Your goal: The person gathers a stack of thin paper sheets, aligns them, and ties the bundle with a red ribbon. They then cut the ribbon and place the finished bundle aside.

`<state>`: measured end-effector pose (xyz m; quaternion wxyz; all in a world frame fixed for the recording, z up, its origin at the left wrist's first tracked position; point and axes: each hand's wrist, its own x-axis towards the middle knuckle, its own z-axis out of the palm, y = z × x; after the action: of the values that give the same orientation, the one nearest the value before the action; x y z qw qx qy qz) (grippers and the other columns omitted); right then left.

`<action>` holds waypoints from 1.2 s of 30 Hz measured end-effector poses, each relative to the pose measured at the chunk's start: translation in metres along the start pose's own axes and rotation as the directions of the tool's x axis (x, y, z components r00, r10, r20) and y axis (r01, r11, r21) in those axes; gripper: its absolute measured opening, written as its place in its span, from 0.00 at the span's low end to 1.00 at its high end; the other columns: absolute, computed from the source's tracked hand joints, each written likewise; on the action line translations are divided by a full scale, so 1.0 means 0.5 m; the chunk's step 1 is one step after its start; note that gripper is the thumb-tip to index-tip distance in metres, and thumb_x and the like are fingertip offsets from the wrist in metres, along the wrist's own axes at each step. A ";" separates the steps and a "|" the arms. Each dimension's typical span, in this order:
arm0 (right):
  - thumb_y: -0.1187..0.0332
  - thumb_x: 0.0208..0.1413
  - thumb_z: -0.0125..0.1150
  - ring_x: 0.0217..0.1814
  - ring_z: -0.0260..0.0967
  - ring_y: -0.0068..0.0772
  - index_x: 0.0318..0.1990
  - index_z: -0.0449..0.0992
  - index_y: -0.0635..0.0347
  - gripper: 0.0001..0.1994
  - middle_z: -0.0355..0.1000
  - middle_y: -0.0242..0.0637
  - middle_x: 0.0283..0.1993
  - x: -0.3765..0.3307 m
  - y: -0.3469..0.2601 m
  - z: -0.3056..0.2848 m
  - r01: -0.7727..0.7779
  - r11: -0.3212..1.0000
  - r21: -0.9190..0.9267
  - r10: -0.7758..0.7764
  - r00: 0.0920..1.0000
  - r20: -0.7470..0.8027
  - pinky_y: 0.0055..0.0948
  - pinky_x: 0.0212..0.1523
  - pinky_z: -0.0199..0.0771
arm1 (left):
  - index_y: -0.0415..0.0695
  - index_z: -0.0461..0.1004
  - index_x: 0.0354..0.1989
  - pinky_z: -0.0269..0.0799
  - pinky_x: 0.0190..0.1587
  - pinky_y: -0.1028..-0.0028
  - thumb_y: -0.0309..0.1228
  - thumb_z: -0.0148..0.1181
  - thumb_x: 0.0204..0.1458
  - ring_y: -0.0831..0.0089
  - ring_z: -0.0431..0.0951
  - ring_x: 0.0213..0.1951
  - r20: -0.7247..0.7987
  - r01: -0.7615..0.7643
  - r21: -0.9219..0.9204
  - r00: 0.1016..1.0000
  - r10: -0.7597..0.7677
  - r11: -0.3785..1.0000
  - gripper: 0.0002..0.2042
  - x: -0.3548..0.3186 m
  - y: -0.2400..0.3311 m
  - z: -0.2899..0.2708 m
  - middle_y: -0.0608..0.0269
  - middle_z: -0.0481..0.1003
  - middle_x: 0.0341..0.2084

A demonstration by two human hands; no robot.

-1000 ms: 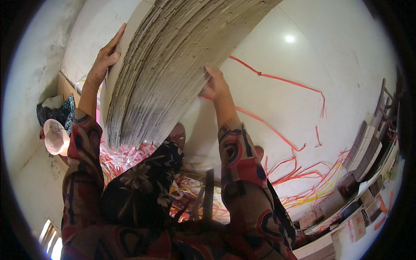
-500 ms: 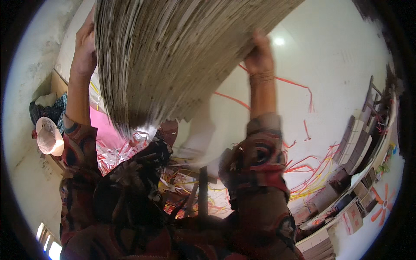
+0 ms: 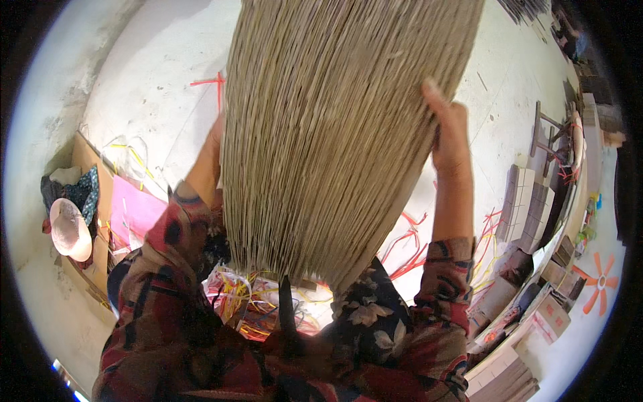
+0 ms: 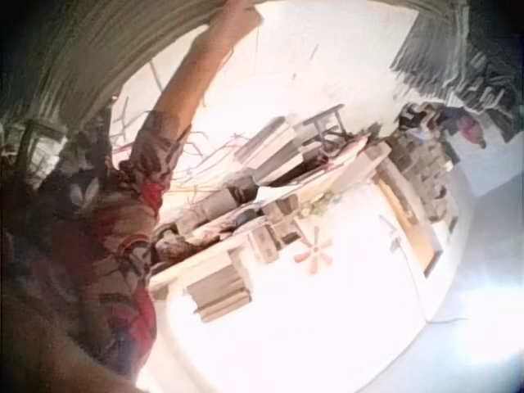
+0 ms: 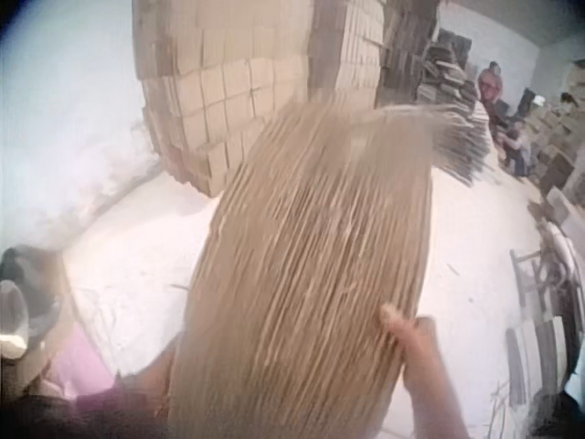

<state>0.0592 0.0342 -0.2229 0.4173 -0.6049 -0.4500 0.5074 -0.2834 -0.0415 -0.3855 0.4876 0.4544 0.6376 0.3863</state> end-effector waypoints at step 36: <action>0.41 0.57 0.40 0.58 0.59 0.43 0.60 0.58 0.63 0.35 0.61 0.44 0.59 0.013 0.416 0.051 -0.483 0.523 0.702 0.394 0.868 0.302 0.40 0.57 0.61 | 0.35 0.51 0.62 0.57 0.58 0.67 0.40 0.70 0.37 0.65 0.64 0.56 0.328 0.298 -0.304 0.925 -0.194 0.905 0.45 0.030 -0.033 0.099 0.53 0.63 0.54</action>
<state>0.0596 -0.0094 -0.4277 0.4652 -0.4388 -0.0495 0.7672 -0.2406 -0.0295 -0.4163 0.6935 0.3274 0.5334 0.3569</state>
